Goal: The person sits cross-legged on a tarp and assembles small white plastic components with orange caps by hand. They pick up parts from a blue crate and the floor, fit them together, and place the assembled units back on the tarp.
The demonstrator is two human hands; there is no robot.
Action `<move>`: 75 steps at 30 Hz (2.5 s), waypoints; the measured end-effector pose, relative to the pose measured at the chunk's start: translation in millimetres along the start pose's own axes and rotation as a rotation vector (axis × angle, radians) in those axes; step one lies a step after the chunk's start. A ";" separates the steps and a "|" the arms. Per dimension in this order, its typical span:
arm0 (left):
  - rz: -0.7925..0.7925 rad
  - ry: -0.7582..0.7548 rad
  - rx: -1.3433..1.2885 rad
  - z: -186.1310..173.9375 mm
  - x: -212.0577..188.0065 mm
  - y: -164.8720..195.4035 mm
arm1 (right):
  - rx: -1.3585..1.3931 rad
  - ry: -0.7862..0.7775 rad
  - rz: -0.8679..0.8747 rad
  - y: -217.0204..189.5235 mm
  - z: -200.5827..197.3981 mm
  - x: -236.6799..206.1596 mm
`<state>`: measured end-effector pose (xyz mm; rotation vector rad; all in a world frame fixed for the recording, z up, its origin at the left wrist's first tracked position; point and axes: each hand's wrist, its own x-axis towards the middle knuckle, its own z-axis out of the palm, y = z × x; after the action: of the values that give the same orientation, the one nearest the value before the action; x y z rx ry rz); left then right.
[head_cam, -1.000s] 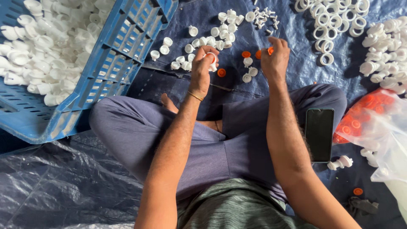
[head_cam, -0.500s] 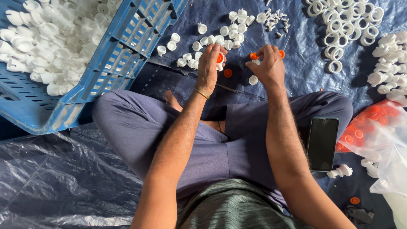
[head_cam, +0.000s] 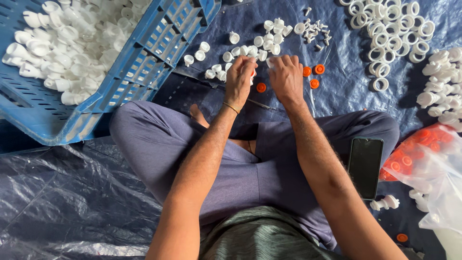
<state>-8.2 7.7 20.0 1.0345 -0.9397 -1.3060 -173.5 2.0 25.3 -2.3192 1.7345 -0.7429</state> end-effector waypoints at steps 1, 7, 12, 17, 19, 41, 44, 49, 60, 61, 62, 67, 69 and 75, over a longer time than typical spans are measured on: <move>-0.016 0.005 0.066 0.6 -0.9 0.7 | 0.004 0.019 -0.006 1.3 -0.1 -1.0; -0.007 -0.001 0.308 5.8 -13.2 7.7 | 0.037 0.050 -0.007 4.1 0.2 -10.4; -0.001 -0.005 0.337 5.9 -17.8 10.8 | 0.049 0.071 -0.008 1.1 2.1 -10.9; -0.018 0.026 0.390 4.7 -15.9 9.0 | 0.004 0.106 -0.054 1.8 9.8 -10.3; -0.027 0.030 0.438 4.6 -13.4 7.1 | 0.106 0.117 -0.015 5.0 10.2 -8.6; -0.193 0.132 1.066 -9.8 -14.8 3.0 | 0.241 -0.048 -0.147 -9.0 8.1 -12.7; -0.235 0.079 1.176 -8.7 -17.8 5.0 | 0.211 -0.066 -0.170 -13.5 9.2 -13.3; -0.302 0.024 1.250 -8.2 -22.2 7.8 | 0.200 -0.103 -0.171 -18.6 12.3 -19.8; 0.002 -0.001 0.885 -5.5 -12.6 8.5 | 1.192 -0.274 0.430 2.0 0.7 -11.8; 0.082 -0.016 0.914 -4.0 -12.8 10.4 | 1.233 -0.240 0.459 1.4 -0.7 -11.4; 0.163 -0.030 0.943 -2.5 -13.4 12.7 | 1.274 -0.206 0.488 0.9 -2.6 -11.1; 0.346 -0.092 0.935 1.3 -16.9 25.2 | 1.417 -0.307 0.676 3.6 -14.5 -10.1; 0.345 -0.102 0.928 1.7 -17.7 27.4 | 1.475 -0.415 0.712 7.7 -18.7 -9.7; 0.115 -0.065 0.551 -2.0 -13.7 19.4 | 1.475 -0.242 0.651 5.7 -16.5 -11.2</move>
<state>-1.4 21.3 38.5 1.3344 -1.4343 -1.0082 -188.4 13.4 34.0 -0.7566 1.0041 -0.9937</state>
